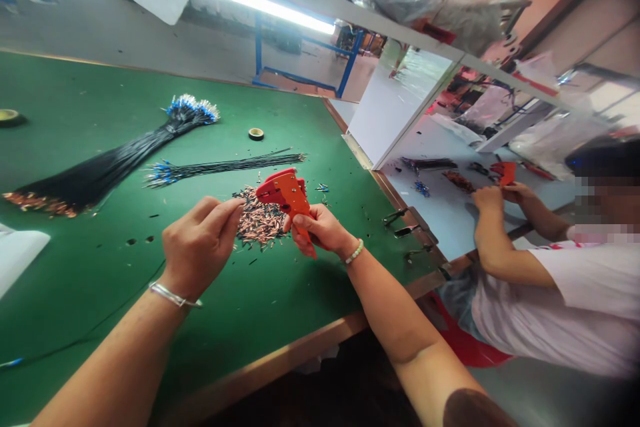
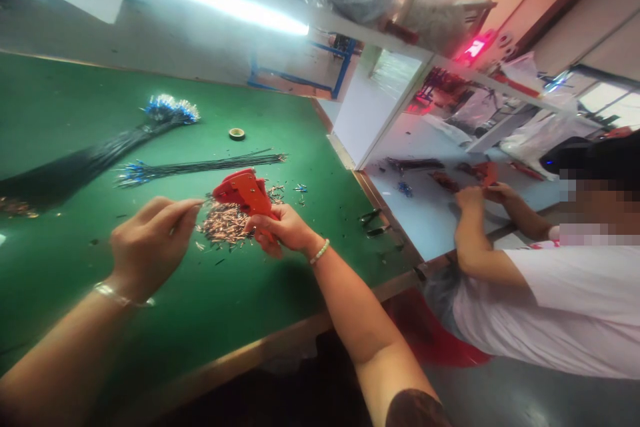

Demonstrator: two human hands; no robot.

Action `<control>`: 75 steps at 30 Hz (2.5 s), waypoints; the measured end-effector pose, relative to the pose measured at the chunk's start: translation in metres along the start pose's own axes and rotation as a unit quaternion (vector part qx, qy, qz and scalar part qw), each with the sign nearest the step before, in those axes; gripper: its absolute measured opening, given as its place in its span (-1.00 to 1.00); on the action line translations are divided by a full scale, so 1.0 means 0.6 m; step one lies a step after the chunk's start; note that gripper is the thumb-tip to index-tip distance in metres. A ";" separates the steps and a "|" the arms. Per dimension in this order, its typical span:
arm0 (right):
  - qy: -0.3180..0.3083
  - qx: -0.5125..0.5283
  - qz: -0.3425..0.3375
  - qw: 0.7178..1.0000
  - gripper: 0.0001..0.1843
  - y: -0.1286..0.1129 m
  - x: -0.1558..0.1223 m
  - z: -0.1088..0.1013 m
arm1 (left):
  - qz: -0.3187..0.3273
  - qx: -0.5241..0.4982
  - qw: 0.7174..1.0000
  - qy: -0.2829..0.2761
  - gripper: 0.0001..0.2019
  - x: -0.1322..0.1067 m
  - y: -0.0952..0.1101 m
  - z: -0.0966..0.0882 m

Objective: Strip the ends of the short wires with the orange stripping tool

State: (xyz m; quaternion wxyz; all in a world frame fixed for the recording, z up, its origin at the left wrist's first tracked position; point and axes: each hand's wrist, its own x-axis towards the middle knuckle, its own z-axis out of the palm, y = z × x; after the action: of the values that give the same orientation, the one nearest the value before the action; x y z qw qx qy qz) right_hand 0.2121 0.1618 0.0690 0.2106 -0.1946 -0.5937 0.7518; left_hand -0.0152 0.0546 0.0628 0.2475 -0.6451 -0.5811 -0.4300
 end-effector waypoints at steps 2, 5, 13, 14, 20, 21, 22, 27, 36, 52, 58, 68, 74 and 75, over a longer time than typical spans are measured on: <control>0.001 -0.002 0.000 1.000 -0.40 -0.002 -0.001 0.001 | 0.000 0.001 1.000 0.000 -0.86 0.000 0.000 0.000; 0.005 -0.005 0.003 1.000 -0.40 -0.002 -0.001 0.002 | 0.000 0.005 1.000 -0.001 -0.88 0.000 0.001 0.000; 0.001 0.058 -0.007 0.998 -0.31 0.009 0.009 -0.014 | -0.010 0.005 1.000 0.001 -0.89 0.001 -0.006 -0.002; 0.010 0.073 -0.017 0.997 -0.34 0.007 0.009 -0.021 | -0.018 0.001 1.000 0.006 -0.89 0.002 -0.008 -0.003; 0.007 0.098 -0.026 0.995 -0.44 -0.011 0.001 -0.050 | -0.028 -0.007 1.000 0.009 -0.89 -0.001 -0.011 0.000; -0.010 0.099 -0.016 0.995 -0.43 -0.010 0.000 -0.050 | -0.027 -0.010 1.000 0.006 -0.88 -0.002 -0.010 0.000; -0.029 0.102 -0.004 0.994 -0.42 -0.007 0.000 -0.049 | -0.026 -0.015 1.000 0.004 -0.88 -0.003 -0.008 0.000; -0.098 0.121 0.037 0.987 -0.44 0.009 -0.001 -0.044 | -0.013 -0.039 0.999 0.003 -0.88 -0.001 -0.001 -0.002; -0.137 0.119 0.056 0.982 -0.29 0.005 -0.004 -0.040 | -0.012 -0.058 0.998 -0.027 -0.89 -0.001 0.000 0.000; -0.118 0.074 0.050 0.989 -0.30 -0.003 -0.008 -0.035 | -0.007 -0.069 0.996 -0.053 -0.88 0.004 -0.002 -0.007; -0.087 0.027 0.034 0.995 -0.31 -0.004 -0.007 -0.027 | -0.018 -0.072 0.996 -0.049 -0.89 0.003 -0.005 -0.009; 0.003 0.025 0.010 1.000 -0.37 0.003 0.001 0.007 | -0.012 -0.050 0.998 -0.035 -0.87 0.005 -0.002 -0.007; 0.024 0.021 0.004 0.999 -0.40 0.007 0.002 0.020 | -0.014 -0.045 0.998 -0.033 -0.85 0.011 0.003 -0.010; 0.023 0.019 0.001 1.000 -0.41 0.009 0.002 0.021 | -0.015 -0.042 0.998 -0.035 -0.85 0.012 0.004 -0.010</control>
State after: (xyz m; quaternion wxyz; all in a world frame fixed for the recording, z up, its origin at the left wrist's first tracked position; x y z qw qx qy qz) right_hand 0.2036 0.1513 0.0667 0.2274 -0.2088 -0.5743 0.7583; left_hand -0.0151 0.0530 0.0722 0.1934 -0.6604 -0.5806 -0.4352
